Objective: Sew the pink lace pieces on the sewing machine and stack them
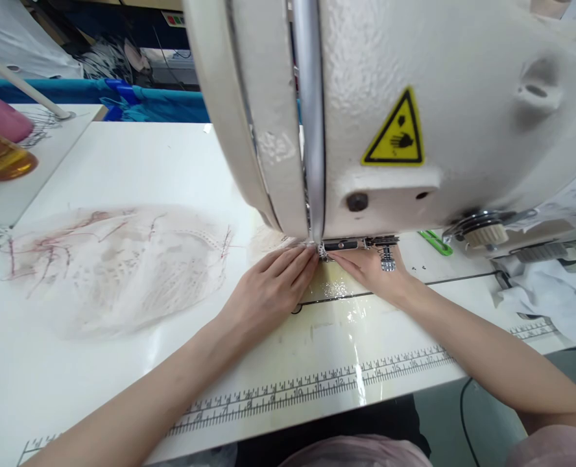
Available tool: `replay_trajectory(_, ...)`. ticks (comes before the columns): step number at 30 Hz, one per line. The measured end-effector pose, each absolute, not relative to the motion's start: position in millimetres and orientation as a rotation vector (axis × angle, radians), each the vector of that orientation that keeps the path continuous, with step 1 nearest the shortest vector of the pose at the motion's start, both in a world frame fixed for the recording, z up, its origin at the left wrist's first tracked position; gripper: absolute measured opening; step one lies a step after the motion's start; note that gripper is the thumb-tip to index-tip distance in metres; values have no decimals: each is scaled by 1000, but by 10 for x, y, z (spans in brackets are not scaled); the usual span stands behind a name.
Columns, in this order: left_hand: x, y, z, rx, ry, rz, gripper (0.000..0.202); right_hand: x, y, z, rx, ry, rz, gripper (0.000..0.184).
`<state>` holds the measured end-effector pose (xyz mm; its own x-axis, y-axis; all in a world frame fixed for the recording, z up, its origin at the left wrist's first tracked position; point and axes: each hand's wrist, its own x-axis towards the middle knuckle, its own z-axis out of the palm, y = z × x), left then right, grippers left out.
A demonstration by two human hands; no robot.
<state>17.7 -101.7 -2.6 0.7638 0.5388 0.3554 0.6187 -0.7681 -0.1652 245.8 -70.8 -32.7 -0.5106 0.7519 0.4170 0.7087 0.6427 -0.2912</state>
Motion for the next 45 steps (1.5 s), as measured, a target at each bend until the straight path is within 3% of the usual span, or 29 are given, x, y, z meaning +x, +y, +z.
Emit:
replay_trajectory(6, 182, -977, -47, -2710, -1017, -419, 49, 2438, -824, -173, -1199, -2358, -18, 26)
replay_trajectory(11, 189, -959, -37, -2671, -980, -387, 42, 2444, -840, -122, -1211, -2423, -191, 27)
replay_trajectory(21, 201, -956, -26, -2672, -1006, -422, 40, 2422, -846, -143, -1197, -2370, -49, 31)
replay_trajectory(29, 212, -945, -16, -2593, -946, -396, 34, 2429, -807, -143, -1288, -2392, -132, 29)
replay_trajectory(35, 222, -935, 0, -2620, -968, -436, 33, 2480, -746, -112, -1098, -2402, -286, 31)
replay_trajectory(45, 249, -929, -41, -2640, -1055, -487, 34, 2510, -763, -99, -1278, -2607, -97, 39)
